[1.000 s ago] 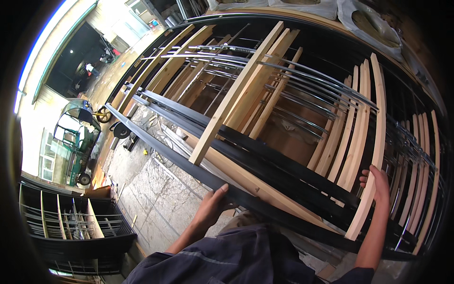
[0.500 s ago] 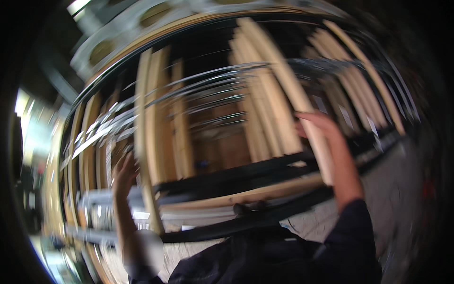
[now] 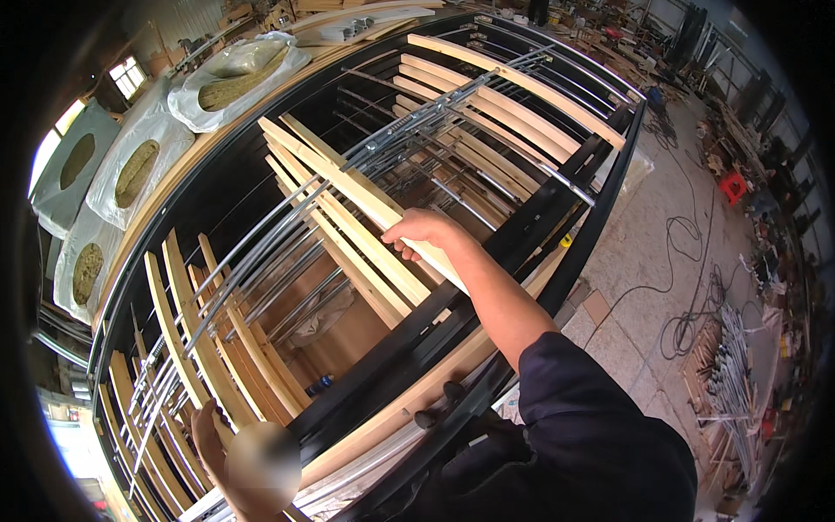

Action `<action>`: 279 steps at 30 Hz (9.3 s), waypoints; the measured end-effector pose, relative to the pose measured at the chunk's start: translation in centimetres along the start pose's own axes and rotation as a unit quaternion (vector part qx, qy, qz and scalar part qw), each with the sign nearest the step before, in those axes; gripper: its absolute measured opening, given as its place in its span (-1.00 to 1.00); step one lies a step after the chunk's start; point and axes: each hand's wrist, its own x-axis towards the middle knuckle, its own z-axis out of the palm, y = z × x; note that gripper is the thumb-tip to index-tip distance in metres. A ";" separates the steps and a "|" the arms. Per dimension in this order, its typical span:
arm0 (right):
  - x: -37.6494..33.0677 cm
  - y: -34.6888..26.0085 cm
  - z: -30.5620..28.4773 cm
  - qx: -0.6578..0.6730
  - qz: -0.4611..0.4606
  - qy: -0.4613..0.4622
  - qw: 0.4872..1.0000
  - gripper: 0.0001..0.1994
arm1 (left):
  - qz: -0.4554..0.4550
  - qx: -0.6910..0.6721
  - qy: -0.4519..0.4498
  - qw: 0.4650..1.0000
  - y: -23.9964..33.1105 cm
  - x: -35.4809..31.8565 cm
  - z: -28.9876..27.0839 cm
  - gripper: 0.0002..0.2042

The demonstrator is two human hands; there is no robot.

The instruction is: The person carries a large tabletop with a coworker and sets it aside. Then the person assembles a metal frame by placing wooden supports and using a cordless drill to fasten the frame components together.

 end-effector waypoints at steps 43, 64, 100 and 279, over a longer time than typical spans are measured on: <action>-23.1 0.9 -8.9 0.057 -0.270 0.167 0.947 -0.85 | 0.171 -0.081 0.101 0.977 13.3 -26.5 -8.4 -0.66; -59.1 25.8 0.1 0.196 -0.259 0.309 0.894 -0.69 | 0.224 -0.288 0.126 0.923 -5.5 -51.0 -22.4 -0.68; -107.7 57.8 -31.7 0.071 -0.329 0.445 0.830 -0.63 | 0.511 0.152 0.153 0.832 -9.2 -101.2 -1.3 -0.65; -228.5 227.0 -523.1 0.030 -0.072 0.454 0.888 -0.70 | 0.185 -0.142 -0.202 0.951 84.5 -455.0 396.8 -0.60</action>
